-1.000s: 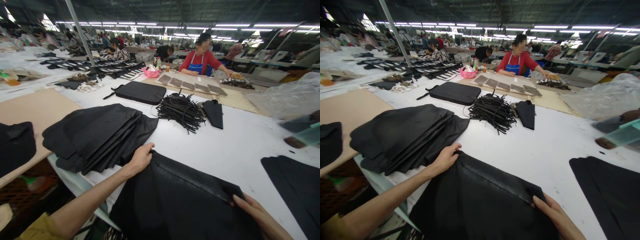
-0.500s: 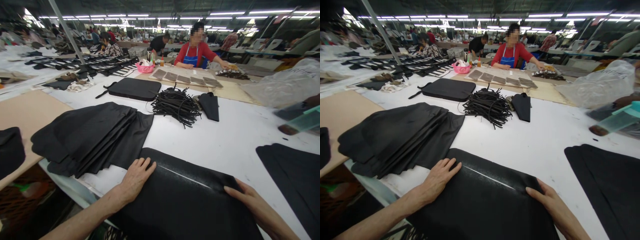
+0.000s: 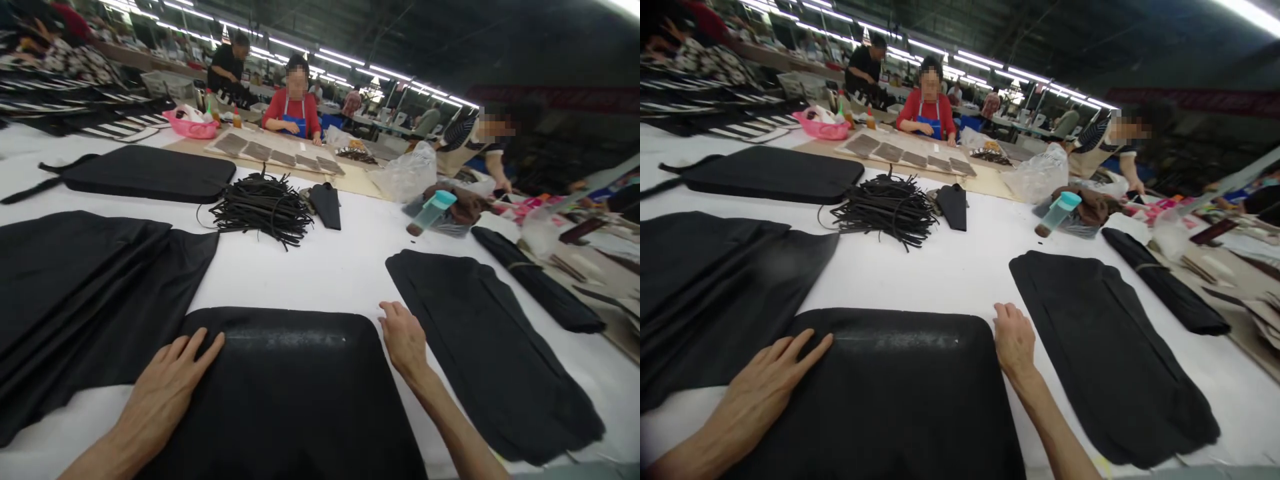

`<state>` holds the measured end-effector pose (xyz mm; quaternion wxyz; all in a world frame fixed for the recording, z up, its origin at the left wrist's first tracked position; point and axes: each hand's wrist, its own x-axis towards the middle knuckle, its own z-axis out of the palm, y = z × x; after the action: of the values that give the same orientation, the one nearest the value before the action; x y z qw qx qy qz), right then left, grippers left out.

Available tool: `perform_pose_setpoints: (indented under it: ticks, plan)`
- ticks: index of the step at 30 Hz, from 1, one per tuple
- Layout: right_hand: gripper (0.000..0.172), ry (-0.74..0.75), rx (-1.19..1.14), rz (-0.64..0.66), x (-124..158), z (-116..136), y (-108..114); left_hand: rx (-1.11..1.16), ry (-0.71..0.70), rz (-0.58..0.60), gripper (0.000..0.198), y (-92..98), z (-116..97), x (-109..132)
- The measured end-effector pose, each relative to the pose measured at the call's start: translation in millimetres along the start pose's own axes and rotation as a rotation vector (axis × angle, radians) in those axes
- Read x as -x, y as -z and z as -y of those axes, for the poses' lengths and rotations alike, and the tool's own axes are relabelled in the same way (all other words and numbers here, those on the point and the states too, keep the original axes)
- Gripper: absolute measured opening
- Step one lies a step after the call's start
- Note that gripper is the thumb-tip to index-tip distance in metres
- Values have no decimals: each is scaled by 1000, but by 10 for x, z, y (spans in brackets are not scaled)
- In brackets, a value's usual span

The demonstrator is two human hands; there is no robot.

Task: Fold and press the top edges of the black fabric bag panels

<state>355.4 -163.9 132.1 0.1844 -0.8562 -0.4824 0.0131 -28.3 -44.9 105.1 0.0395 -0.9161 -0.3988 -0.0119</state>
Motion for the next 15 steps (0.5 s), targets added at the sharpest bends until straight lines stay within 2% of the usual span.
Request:
perform_pose_setpoints:
  ticks: [4,7,12,15]
  plan:
    - [23,135,123,6,313,176,-178,-22,-21,-22,61,-24,10,24]
    - [25,139,202,-3,426,214,-367,-10,-43,-17,62,-65,92,12]
    - [28,113,174,-24,381,130,-455,-18,-21,-36,53,-205,331,6]
    - [34,83,99,-28,380,-53,-446,-22,0,-127,57,-280,416,50]
